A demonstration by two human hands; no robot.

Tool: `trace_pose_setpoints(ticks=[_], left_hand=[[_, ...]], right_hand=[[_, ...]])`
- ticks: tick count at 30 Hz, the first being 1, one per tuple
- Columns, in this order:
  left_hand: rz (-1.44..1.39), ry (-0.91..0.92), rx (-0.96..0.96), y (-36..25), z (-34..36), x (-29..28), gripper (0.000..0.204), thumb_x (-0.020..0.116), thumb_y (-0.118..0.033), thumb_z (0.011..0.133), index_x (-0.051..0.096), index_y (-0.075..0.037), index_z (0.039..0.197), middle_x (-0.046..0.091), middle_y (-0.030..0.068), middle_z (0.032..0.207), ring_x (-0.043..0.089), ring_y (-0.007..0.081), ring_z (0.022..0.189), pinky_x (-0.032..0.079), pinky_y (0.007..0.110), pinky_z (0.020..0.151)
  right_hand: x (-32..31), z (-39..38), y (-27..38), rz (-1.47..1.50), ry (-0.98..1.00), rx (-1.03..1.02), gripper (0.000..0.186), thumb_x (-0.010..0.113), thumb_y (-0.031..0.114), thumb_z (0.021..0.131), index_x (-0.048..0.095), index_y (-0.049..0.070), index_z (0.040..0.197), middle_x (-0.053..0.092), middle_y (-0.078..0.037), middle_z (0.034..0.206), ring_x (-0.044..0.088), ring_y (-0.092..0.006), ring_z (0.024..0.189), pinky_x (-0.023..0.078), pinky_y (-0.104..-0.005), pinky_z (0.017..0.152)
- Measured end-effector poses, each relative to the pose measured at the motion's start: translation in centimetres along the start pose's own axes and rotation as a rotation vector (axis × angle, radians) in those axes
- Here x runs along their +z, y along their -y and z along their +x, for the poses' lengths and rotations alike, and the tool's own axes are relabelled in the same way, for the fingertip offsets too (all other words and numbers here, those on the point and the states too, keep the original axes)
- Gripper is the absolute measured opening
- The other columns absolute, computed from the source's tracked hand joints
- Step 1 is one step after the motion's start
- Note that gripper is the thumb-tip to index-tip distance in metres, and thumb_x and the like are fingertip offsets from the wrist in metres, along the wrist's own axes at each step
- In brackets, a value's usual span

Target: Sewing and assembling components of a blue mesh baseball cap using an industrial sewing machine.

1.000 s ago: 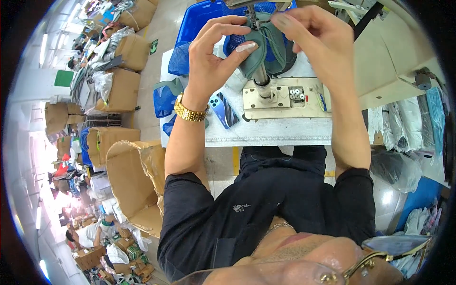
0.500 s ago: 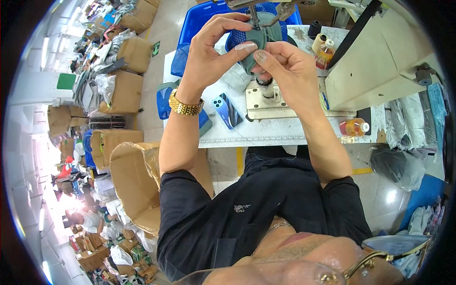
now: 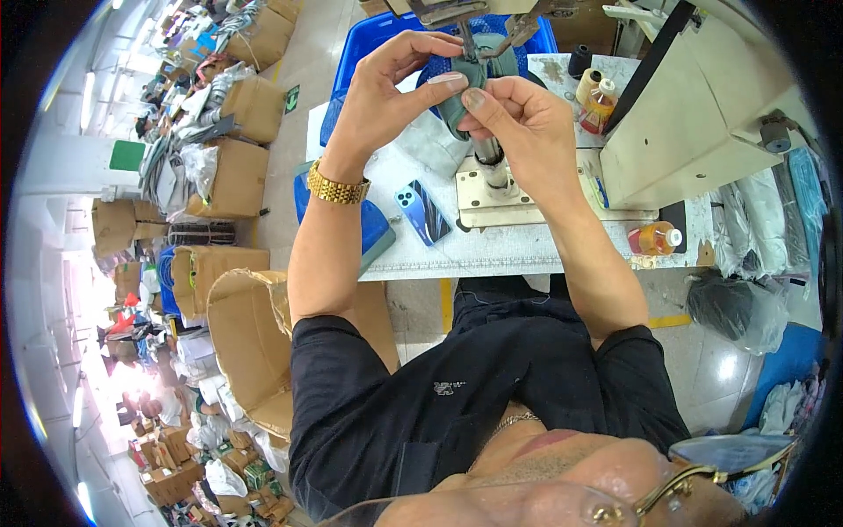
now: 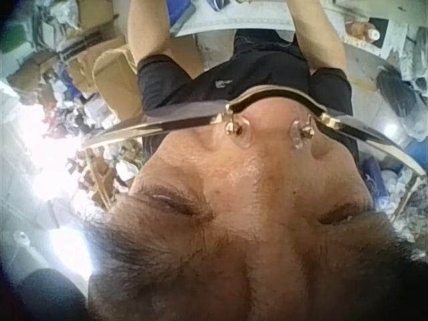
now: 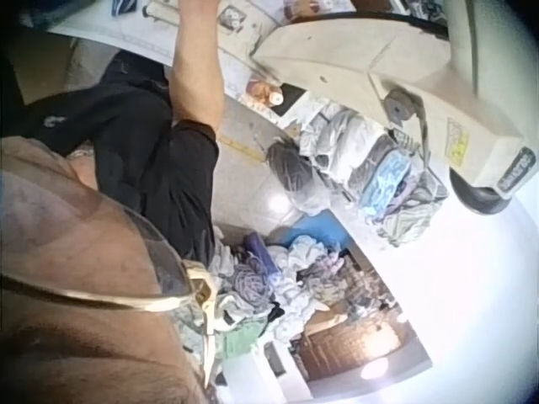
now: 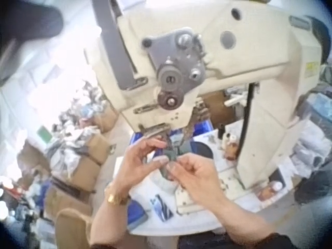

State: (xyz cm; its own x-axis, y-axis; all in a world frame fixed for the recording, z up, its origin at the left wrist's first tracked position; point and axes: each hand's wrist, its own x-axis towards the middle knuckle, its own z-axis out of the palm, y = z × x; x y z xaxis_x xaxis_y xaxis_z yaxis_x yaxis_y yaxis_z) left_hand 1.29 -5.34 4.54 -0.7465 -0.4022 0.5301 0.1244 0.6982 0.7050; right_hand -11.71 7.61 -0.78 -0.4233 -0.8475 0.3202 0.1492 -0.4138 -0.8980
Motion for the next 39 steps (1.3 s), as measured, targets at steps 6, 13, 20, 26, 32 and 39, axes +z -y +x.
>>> trace_pose_setpoints(ticks=[6, 13, 20, 26, 32, 39], left_hand=[[0.052, -0.023, -0.048, 0.4, 0.0, 0.1, 0.026, 0.077, -0.016, 0.084, 0.068, -0.006, 0.106, 0.069, 0.0037, 0.108, 0.065, 0.0137, 0.099, 0.050, 0.031, 0.095], [0.158, -0.118, -0.118, -0.4, -0.4, 1.1, 0.026, 0.078, -0.021, 0.084, 0.068, -0.005, 0.102, 0.066, 0.0012, 0.087, 0.057, 0.0081, 0.076, 0.049, 0.025, 0.073], [0.246, -0.151, -0.234, -1.6, -0.5, 1.2, 0.026, 0.076, -0.023, 0.085, 0.067, -0.005, 0.100, 0.061, 0.0017, 0.078, 0.052, 0.0073, 0.065, 0.044, 0.024, 0.057], [0.390, -0.192, -0.178, -2.6, -0.6, 1.7, 0.025, 0.074, -0.023, 0.086, 0.066, -0.002, 0.098, 0.060, 0.0046, 0.080, 0.053, 0.0110, 0.066, 0.045, 0.025, 0.060], [0.499, -0.195, -0.121, -3.2, -0.6, 2.0, 0.023, 0.069, -0.023, 0.089, 0.065, -0.001, 0.095, 0.064, 0.0107, 0.086, 0.061, 0.0210, 0.070, 0.048, 0.031, 0.062], [0.805, -0.111, -0.132, -5.1, -0.4, 1.4, 0.017, 0.068, -0.018, 0.087, 0.068, -0.004, 0.097, 0.068, 0.0118, 0.094, 0.066, 0.0292, 0.086, 0.051, 0.037, 0.073]], right_hand=[[0.0, 0.3, 0.3, 0.023, -0.017, 0.023, 0.026, 0.072, 0.021, 0.091, 0.068, -0.004, 0.096, 0.071, -0.007, 0.077, 0.067, -0.0076, 0.071, 0.052, -0.0193, 0.063], [-0.1, 0.2, -0.1, -0.009, -0.038, 0.011, 0.026, 0.075, 0.022, 0.088, 0.068, -0.002, 0.093, 0.071, -0.006, 0.077, 0.064, -0.0057, 0.070, 0.051, -0.0192, 0.063], [0.2, 0.0, -0.4, -0.052, -0.025, -0.026, 0.021, 0.075, 0.019, 0.088, 0.069, -0.001, 0.093, 0.070, -0.002, 0.076, 0.059, -0.0032, 0.067, 0.046, -0.0179, 0.060], [0.0, 0.2, -0.5, -0.048, -0.040, -0.035, 0.018, 0.074, 0.016, 0.088, 0.069, 0.000, 0.092, 0.068, -0.001, 0.075, 0.057, -0.0025, 0.066, 0.044, -0.0176, 0.058], [-0.1, 0.1, -0.4, -0.028, -0.036, -0.061, 0.016, 0.073, 0.014, 0.089, 0.069, -0.001, 0.094, 0.068, -0.001, 0.076, 0.058, -0.0025, 0.067, 0.046, -0.0177, 0.059], [-0.2, -1.0, -2.9, 0.023, 0.089, -0.050, 0.018, 0.074, 0.011, 0.087, 0.065, 0.000, 0.097, 0.067, 0.000, 0.082, 0.057, -0.0028, 0.071, 0.047, -0.0188, 0.064]])
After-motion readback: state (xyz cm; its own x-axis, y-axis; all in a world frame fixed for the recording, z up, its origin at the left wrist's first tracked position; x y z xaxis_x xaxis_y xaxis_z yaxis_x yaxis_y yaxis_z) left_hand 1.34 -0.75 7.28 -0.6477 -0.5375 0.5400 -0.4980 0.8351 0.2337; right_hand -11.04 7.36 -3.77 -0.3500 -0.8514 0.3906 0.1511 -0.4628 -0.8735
